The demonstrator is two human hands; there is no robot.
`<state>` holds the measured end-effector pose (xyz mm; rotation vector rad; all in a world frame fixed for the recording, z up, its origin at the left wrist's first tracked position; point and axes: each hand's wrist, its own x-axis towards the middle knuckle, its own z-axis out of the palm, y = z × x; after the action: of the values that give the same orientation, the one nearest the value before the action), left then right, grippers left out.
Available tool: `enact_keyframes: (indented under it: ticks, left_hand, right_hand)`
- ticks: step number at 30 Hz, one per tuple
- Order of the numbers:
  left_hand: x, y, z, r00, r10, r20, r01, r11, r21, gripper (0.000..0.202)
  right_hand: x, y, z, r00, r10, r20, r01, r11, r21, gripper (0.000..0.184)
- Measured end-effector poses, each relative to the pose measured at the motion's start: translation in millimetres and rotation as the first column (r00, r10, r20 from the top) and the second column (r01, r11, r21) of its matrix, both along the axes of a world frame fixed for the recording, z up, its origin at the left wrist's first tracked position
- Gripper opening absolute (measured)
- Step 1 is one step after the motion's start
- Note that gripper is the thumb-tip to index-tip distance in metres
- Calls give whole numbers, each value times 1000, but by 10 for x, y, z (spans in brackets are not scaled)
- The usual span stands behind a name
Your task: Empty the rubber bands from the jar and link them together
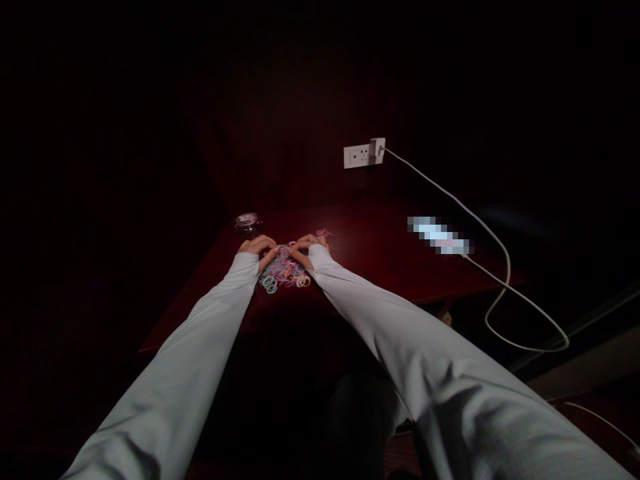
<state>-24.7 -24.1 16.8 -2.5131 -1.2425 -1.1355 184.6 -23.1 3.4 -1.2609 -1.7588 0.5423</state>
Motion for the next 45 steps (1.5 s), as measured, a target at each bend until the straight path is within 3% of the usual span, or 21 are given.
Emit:
enact_keyframes:
  ticks: [5,13,27,45]
  left_hand:
    - [20,-26,3,1000,25,-8,-25,999,24,30]
    - [18,-39,18,1000,-27,0,27,1000,-3,29]
    - [0,-56,49,999,-14,-45,13,1000,-12,26]
    - [11,-81,61,997,33,-69,-35,999,-26,26]
  right_hand:
    - [2,14,-14,1000,18,-22,-18,1000,9,13]
    - [5,-13,6,999,48,1,-48,999,5,9]
    - [0,-38,33,999,25,24,-24,1000,-9,23]
    - [-24,15,-10,1000,7,-13,-7,1000,-13,11]
